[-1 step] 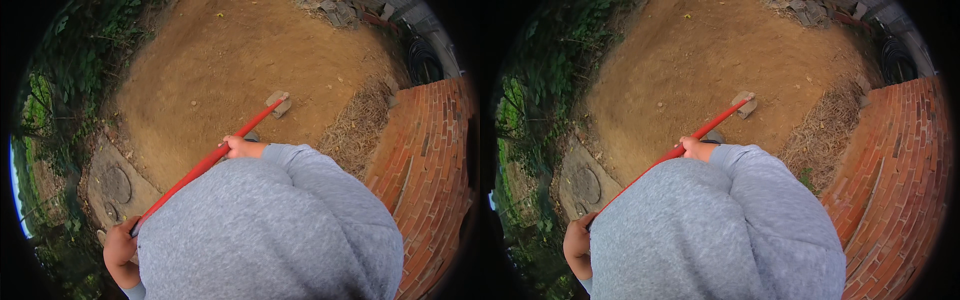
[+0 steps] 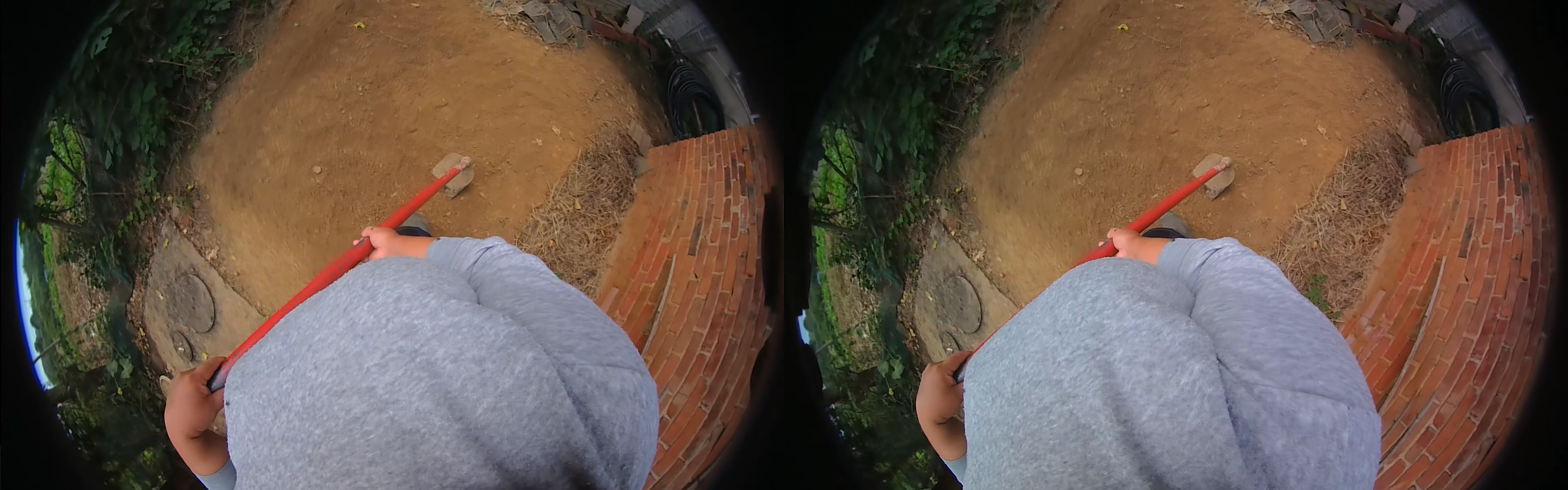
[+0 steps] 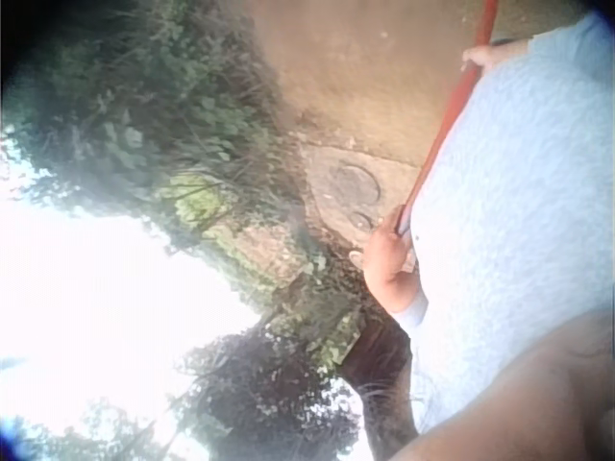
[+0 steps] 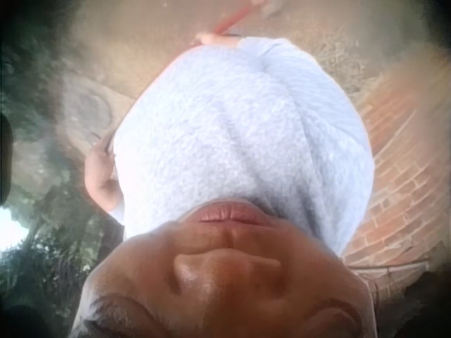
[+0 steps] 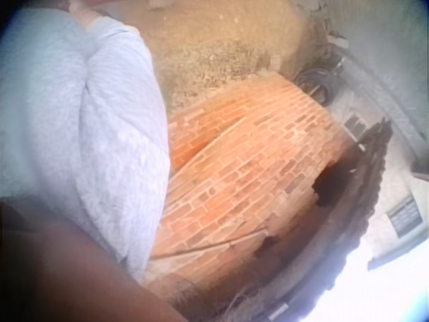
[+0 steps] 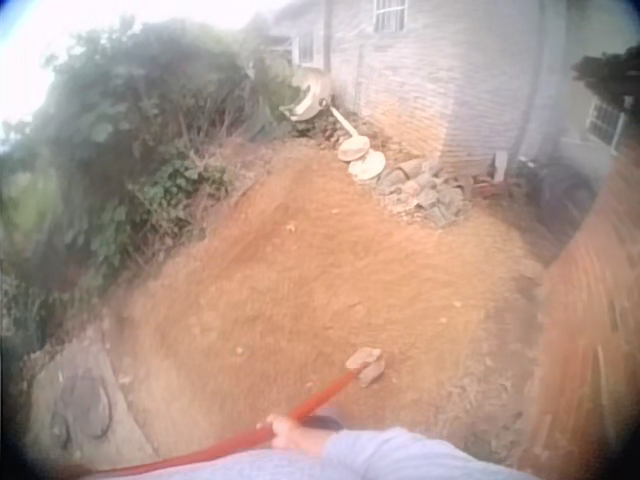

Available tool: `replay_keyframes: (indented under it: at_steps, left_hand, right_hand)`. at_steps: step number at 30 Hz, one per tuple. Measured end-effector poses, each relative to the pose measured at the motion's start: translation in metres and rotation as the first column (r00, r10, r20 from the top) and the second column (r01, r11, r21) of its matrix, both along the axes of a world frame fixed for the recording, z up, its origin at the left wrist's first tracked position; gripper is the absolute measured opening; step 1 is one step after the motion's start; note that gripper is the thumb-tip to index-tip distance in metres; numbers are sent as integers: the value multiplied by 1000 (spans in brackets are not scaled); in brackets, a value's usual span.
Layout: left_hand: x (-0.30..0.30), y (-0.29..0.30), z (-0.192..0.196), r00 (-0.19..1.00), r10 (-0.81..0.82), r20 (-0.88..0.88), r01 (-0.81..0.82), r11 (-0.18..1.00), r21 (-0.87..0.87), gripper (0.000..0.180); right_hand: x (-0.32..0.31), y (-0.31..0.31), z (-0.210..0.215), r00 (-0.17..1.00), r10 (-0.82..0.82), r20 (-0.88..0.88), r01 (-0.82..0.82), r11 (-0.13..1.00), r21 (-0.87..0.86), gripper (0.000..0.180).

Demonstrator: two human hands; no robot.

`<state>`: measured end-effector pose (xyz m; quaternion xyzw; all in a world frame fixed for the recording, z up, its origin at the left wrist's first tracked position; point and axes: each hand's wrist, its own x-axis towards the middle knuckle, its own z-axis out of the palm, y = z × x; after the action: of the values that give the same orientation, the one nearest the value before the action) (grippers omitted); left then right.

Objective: The person uses a red-handled hoe to repeatedly rake and level a patch of bare soil in a garden area. The person moves the tool back and forth across the ground to smooth the surface.

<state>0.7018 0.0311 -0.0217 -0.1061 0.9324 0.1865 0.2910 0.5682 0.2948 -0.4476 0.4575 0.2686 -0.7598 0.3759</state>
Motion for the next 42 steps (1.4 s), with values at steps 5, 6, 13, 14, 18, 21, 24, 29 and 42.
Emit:
replay_keyframes:
  at_steps: [5,6,13,14,18,21,24,29,42]
  left_hand:
    - [8,-1,3,994,101,27,-104,985,135,39]
    - [9,1,-2,988,153,35,-157,973,168,38]
    - [-11,50,-31,868,485,105,-486,790,375,37]
    - [-21,62,-32,874,477,96,-477,800,365,37]
    - [-65,119,-33,915,395,78,-400,872,282,38]
    - [-75,147,-8,940,336,49,-339,916,214,39]
    - [-78,160,21,983,176,49,-178,982,63,40]
    - [-88,182,50,986,142,91,-120,970,-211,36]
    - [-60,161,1,895,440,77,-431,896,-110,28]
  right_hand:
    - [-2,12,-11,917,274,-290,-274,961,40,13]
    - [-8,18,-5,919,248,-305,-249,968,38,13]
    - [-68,81,61,982,-145,-121,160,979,130,13]
    - [-79,94,66,979,-138,-152,161,975,151,13]
    - [-122,141,69,980,-168,-109,187,962,199,15]
    - [-126,145,67,985,-162,-59,170,966,193,17]
    - [-106,132,66,999,-41,9,41,999,9,13]
    - [-97,145,56,998,49,30,-43,984,-171,15]
    - [-113,177,42,986,-164,21,161,983,90,21]
